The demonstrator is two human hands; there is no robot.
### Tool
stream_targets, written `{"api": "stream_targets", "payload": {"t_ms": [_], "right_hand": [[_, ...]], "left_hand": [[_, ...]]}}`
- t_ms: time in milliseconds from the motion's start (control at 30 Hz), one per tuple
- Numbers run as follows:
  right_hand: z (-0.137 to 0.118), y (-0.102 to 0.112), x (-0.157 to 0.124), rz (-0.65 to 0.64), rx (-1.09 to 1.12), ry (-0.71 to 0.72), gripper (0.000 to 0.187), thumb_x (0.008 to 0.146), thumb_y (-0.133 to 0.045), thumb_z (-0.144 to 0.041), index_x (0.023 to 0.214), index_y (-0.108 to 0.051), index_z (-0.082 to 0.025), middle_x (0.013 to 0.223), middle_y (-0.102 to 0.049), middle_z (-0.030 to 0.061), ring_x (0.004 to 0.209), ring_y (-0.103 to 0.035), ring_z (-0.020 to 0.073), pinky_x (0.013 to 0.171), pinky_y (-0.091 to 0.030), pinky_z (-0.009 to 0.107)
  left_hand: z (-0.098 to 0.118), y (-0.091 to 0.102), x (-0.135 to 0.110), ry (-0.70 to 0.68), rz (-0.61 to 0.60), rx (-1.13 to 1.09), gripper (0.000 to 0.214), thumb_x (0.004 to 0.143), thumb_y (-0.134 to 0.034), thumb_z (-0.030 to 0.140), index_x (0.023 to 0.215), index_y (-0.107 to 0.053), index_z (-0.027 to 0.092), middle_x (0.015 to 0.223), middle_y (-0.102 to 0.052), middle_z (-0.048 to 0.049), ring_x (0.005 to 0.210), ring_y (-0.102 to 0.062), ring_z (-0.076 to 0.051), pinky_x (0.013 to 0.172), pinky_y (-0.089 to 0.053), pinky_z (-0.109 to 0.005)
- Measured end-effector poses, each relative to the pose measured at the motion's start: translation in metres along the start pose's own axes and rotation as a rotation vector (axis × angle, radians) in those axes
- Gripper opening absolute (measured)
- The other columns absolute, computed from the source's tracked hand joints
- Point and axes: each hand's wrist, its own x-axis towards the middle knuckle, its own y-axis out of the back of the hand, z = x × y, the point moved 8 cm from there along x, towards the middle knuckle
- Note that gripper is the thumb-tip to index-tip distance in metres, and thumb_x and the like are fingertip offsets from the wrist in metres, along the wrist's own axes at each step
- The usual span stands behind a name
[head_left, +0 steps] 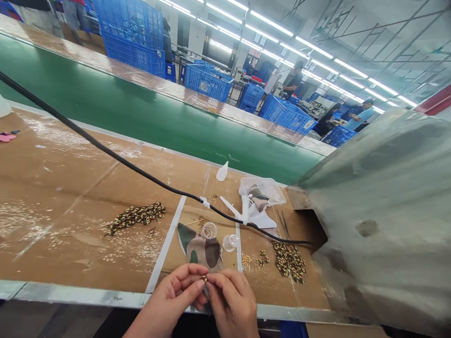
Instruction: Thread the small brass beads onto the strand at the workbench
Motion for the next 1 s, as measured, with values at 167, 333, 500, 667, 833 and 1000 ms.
{"api": "stream_targets", "payload": {"t_ms": [167, 333, 500, 667, 833, 1000], "right_hand": [[0.041, 0.022, -0.008, 0.039, -0.050, -0.203, 0.011, 0.089, -0.052, -0.022, 0.091, -0.062, -0.023, 0.080, -0.062, 0.0019, 0.072, -0.060, 0.0139, 0.063, -0.048, 0.024], [0.097, 0.062, -0.019, 0.097, -0.251, -0.353, 0.015, 0.089, -0.052, -0.031, 0.087, -0.064, -0.022, 0.082, -0.063, 0.0022, 0.068, -0.060, 0.0130, 0.061, -0.048, 0.023], [0.122, 0.075, -0.024, 0.100, -0.333, -0.382, 0.018, 0.089, -0.051, -0.032, 0.087, -0.063, -0.020, 0.083, -0.063, 0.0036, 0.065, -0.058, 0.0136, 0.058, -0.047, 0.024], [0.113, 0.067, -0.020, 0.037, -0.363, -0.351, 0.017, 0.090, -0.049, -0.031, 0.086, -0.063, -0.021, 0.083, -0.062, 0.0033, 0.070, -0.057, 0.0150, 0.063, -0.044, 0.026], [0.097, 0.053, -0.009, -0.077, -0.380, -0.272, 0.015, 0.088, -0.052, -0.028, 0.081, -0.064, -0.023, 0.078, -0.063, 0.0014, 0.071, -0.056, 0.0163, 0.067, -0.039, 0.029], [0.091, 0.050, 0.000, -0.122, -0.396, -0.213, 0.017, 0.089, -0.050, -0.025, 0.080, -0.064, -0.022, 0.078, -0.062, 0.0019, 0.073, -0.055, 0.0172, 0.068, -0.037, 0.030]], "left_hand": [[-0.005, 0.006, 0.004, 0.043, 0.065, 0.065, 0.048, 0.054, -0.080, 0.048, 0.086, -0.063, 0.017, 0.075, -0.073, -0.0043, 0.057, -0.057, -0.014, 0.058, -0.044, -0.026], [-0.009, 0.008, 0.006, 0.047, 0.048, 0.085, 0.049, 0.050, -0.080, 0.052, 0.080, -0.064, 0.017, 0.070, -0.073, -0.0039, 0.056, -0.057, -0.015, 0.054, -0.043, -0.026], [-0.005, 0.007, 0.008, 0.036, 0.046, 0.088, 0.051, 0.048, -0.079, 0.056, 0.078, -0.064, 0.018, 0.069, -0.072, -0.0033, 0.056, -0.058, -0.015, 0.054, -0.044, -0.026], [-0.007, 0.007, 0.009, 0.041, 0.045, 0.084, 0.051, 0.048, -0.079, 0.056, 0.078, -0.064, 0.018, 0.067, -0.071, -0.0027, 0.054, -0.057, -0.014, 0.052, -0.043, -0.025], [-0.006, 0.006, 0.009, 0.018, 0.017, 0.090, 0.046, 0.052, -0.079, 0.053, 0.078, -0.064, 0.018, 0.065, -0.071, -0.0029, 0.054, -0.057, -0.014, 0.051, -0.042, -0.025], [-0.004, 0.006, 0.007, 0.017, 0.023, 0.088, 0.048, 0.051, -0.079, 0.054, 0.078, -0.064, 0.017, 0.068, -0.072, -0.0038, 0.055, -0.058, -0.015, 0.052, -0.043, -0.026]]}}
